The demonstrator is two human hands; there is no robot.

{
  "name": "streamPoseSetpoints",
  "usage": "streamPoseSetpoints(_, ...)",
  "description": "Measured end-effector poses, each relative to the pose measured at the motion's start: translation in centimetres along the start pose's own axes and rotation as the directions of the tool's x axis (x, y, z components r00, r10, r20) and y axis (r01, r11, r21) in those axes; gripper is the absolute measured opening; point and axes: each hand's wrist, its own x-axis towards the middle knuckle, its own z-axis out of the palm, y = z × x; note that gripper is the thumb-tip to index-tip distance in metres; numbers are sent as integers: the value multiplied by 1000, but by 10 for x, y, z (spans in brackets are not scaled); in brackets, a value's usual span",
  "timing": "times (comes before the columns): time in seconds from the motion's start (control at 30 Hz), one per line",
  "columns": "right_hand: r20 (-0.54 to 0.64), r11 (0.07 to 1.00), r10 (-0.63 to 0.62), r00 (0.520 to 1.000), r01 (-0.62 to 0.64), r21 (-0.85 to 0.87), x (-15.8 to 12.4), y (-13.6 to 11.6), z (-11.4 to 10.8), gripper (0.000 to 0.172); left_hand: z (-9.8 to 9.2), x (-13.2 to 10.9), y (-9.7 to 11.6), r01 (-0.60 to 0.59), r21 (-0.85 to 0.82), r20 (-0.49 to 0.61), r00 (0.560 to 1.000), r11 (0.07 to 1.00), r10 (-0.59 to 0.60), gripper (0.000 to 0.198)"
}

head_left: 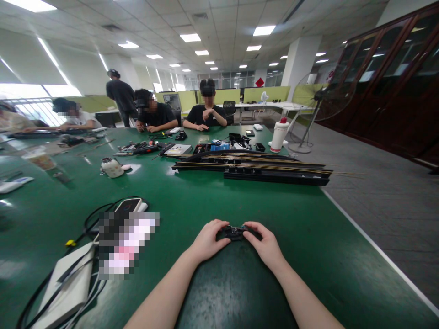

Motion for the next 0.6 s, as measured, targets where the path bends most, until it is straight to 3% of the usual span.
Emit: streamPoseSetpoints(0.6, -111, 964, 80, 991, -48, 262, 7, 8, 0, 41, 1, 0, -1, -6, 9, 2, 1000, 1000, 6, 43)
